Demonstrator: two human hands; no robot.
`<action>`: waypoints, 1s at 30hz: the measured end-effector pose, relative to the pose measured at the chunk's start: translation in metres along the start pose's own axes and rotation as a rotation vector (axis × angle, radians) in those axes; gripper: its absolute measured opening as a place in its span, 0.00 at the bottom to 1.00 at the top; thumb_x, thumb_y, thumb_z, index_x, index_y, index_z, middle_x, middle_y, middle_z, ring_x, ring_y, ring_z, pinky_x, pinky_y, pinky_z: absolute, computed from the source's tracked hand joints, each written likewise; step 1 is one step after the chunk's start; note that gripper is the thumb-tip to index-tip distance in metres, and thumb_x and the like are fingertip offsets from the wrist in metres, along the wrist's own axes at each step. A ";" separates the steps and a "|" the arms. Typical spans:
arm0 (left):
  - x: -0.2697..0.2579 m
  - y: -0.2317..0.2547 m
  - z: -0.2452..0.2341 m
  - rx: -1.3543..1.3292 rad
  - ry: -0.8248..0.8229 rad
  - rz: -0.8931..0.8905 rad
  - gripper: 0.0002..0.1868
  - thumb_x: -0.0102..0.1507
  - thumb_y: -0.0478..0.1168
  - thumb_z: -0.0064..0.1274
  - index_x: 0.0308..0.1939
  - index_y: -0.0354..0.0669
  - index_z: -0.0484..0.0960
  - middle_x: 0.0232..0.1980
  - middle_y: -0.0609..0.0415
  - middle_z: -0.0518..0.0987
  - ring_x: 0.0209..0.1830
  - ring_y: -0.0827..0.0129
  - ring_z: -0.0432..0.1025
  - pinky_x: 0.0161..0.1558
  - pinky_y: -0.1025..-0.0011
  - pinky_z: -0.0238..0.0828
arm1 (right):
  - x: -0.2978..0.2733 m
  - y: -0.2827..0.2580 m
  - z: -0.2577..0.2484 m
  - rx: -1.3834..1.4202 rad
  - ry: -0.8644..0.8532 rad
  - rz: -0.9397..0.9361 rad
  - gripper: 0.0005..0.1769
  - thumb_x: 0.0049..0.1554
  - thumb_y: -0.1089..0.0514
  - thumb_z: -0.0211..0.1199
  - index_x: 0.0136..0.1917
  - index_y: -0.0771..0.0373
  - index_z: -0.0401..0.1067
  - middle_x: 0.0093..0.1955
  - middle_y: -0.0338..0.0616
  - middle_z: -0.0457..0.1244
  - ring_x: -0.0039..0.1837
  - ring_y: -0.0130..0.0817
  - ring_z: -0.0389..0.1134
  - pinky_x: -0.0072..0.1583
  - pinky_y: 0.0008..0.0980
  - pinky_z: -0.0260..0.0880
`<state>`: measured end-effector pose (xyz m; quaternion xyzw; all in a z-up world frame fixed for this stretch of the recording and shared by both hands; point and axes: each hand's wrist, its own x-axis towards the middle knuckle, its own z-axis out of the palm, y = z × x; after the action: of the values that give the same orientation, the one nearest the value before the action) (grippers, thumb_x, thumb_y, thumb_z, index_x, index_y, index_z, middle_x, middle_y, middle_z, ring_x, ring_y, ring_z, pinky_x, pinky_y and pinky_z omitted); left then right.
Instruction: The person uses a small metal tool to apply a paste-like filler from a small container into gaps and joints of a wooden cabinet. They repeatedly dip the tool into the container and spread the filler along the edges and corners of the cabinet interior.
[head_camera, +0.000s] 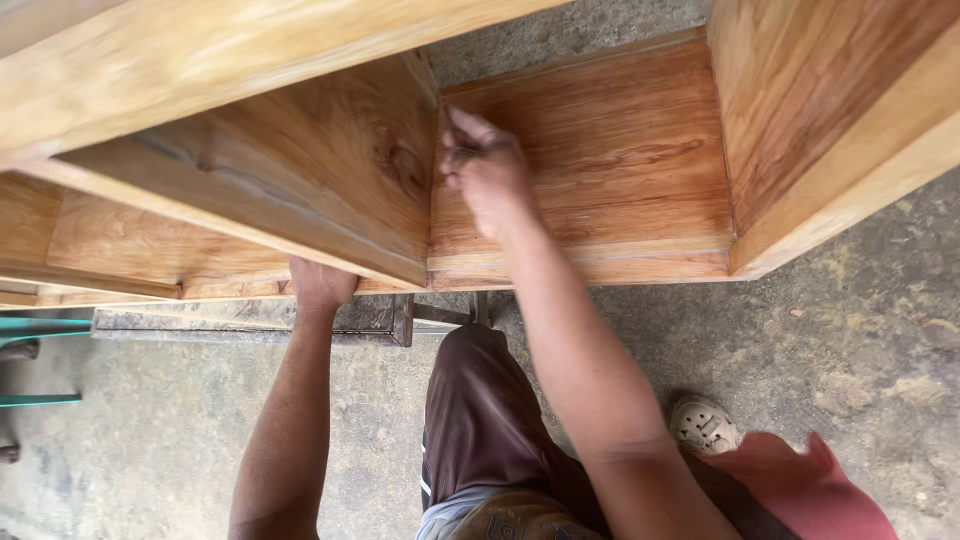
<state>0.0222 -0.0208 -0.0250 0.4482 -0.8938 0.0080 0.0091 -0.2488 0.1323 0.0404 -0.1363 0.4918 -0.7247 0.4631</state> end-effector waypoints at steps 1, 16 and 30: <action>0.002 -0.002 0.001 -0.024 0.088 0.068 0.20 0.68 0.53 0.44 0.45 0.43 0.85 0.47 0.44 0.84 0.51 0.47 0.76 0.56 0.50 0.70 | 0.002 0.004 0.005 0.057 0.004 0.001 0.34 0.58 0.75 0.52 0.76 0.61 0.63 0.54 0.49 0.65 0.39 0.23 0.63 0.37 0.19 0.70; 0.008 -0.023 0.022 0.034 0.208 0.125 0.19 0.64 0.52 0.49 0.45 0.44 0.86 0.49 0.42 0.84 0.52 0.41 0.74 0.52 0.47 0.70 | 0.039 0.012 0.039 0.134 0.005 -0.081 0.22 0.59 0.71 0.50 0.65 0.72 0.70 0.36 0.42 0.65 0.28 0.22 0.57 0.29 0.25 0.57; 0.012 -0.016 0.015 -0.011 0.322 0.251 0.20 0.64 0.54 0.51 0.47 0.43 0.86 0.50 0.41 0.83 0.52 0.39 0.73 0.52 0.45 0.68 | 0.055 0.015 0.031 0.034 0.041 -0.096 0.17 0.59 0.71 0.51 0.59 0.72 0.74 0.41 0.46 0.65 0.40 0.31 0.62 0.39 0.33 0.64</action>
<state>0.0276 -0.0408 -0.0396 0.3261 -0.9297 0.0759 0.1532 -0.2496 0.0688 0.0281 -0.1368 0.4817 -0.7569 0.4199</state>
